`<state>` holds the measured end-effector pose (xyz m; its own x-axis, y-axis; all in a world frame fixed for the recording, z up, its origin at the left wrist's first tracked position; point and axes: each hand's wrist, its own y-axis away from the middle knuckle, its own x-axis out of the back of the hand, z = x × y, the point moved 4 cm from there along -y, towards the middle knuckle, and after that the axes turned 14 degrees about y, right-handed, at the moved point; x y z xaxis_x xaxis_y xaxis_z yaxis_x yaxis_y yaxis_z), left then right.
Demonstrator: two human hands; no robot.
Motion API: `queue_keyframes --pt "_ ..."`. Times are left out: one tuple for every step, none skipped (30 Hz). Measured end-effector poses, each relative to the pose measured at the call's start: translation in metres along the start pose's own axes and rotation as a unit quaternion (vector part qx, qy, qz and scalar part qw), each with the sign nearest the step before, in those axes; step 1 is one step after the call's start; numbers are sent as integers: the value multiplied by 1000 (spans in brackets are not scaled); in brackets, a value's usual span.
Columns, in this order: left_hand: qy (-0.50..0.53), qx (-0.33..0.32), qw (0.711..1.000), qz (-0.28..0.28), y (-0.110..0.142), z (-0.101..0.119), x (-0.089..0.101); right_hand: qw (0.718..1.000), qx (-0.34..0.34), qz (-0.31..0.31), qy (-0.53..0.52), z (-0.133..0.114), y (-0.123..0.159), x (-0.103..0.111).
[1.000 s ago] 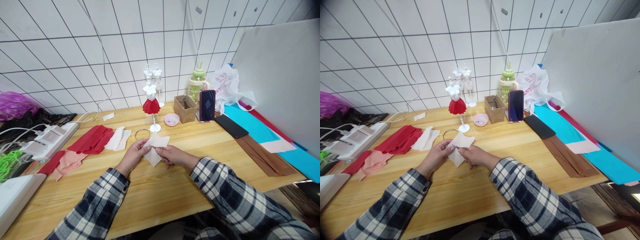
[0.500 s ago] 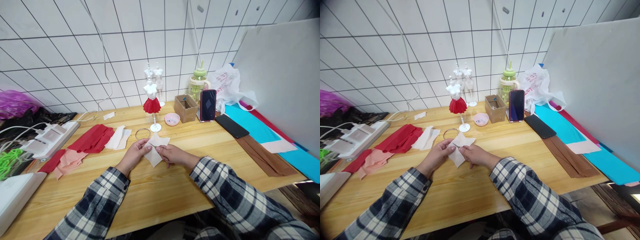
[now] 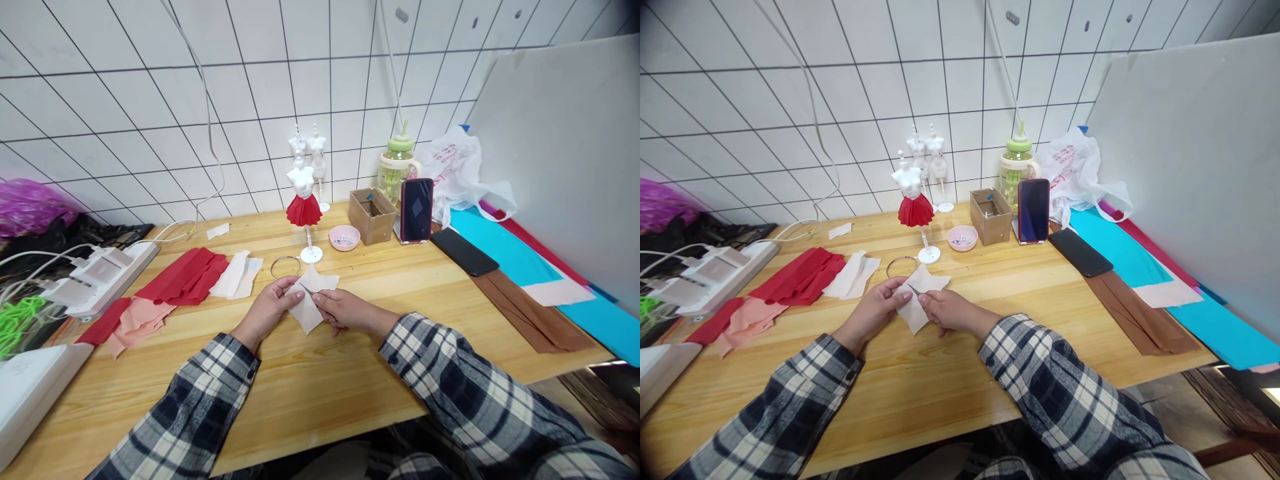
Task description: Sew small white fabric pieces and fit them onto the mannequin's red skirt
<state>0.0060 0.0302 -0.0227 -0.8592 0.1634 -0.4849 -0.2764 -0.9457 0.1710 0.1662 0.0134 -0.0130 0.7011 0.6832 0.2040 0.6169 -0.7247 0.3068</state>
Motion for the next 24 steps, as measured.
queue_keyframes --pt "-3 -2 1000 3 0 0 0 1000 2 1 2 0 0 0" --pt "-5 -4 1000 4 0 0 1 1000 4 2 3 0 0 0" --pt "-8 -4 1000 4 0 0 1 1000 7 2 3 0 -1 0" --pt "-10 -4 1000 4 0 -1 1 1000 9 1 2 0 -1 0" --pt "-12 -5 1000 3 -1 -1 1 1000 10 0 0 0 -1 0" --pt "-13 -5 1000 1 -1 -1 1 1000 10 -2 -2 0 -1 0" --pt "-14 -5 1000 0 -1 -1 1 1000 9 -3 -3 0 -1 0" --pt "-14 -4 1000 -1 -1 0 1 1000 8 -5 -5 0 -1 -1" --pt "-13 -4 1000 -2 -1 0 1 1000 8 -7 -7 1 -1 -1" --pt "-12 -3 1000 -3 0 0 0 1000 8 -9 -9 1 -1 -1" --pt "-10 -2 1000 -3 0 0 0 1000 10 -9 -12 1 -1 0" --pt "-10 -1 1000 -3 0 0 0 1000 12 -9 -14 2 -1 0" --pt "-10 -2 1000 -3 0 0 0 1000 14 -8 -16 2 -1 0" --pt "-11 -2 1000 -4 0 0 -1 1000 17 -8 -16 3 -2 0" --pt "-13 -3 1000 -6 1 0 -1 1000 20 -9 -17 3 -2 0" --pt "-15 -2 1000 -9 1 0 -1 1000 21 -10 -16 3 -2 0" --pt "-17 0 1000 -13 1 0 -1 1000 23 -11 -14 3 -3 0" --pt "-18 1 1000 -16 1 0 -2 1000 24 -14 -11 3 -3 -1" --pt "-16 3 1000 -17 1 0 -2 999 27 -18 -6 3 -3 -1" --pt "-13 4 1000 -16 1 0 -1 999 30 -21 -2 3 -3 -1" --pt "-7 4 1000 -13 1 0 -1 999 31 -23 1 2 -2 -1" --pt "0 3 1000 -11 1 0 -1 999 32 -22 1 2 -2 -1" --pt "8 2 1000 -9 1 1 -1 999 32 -20 0 2 -2 -1" --pt "14 2 1000 -7 1 2 -2 999 30 -17 -2 2 -1 0"
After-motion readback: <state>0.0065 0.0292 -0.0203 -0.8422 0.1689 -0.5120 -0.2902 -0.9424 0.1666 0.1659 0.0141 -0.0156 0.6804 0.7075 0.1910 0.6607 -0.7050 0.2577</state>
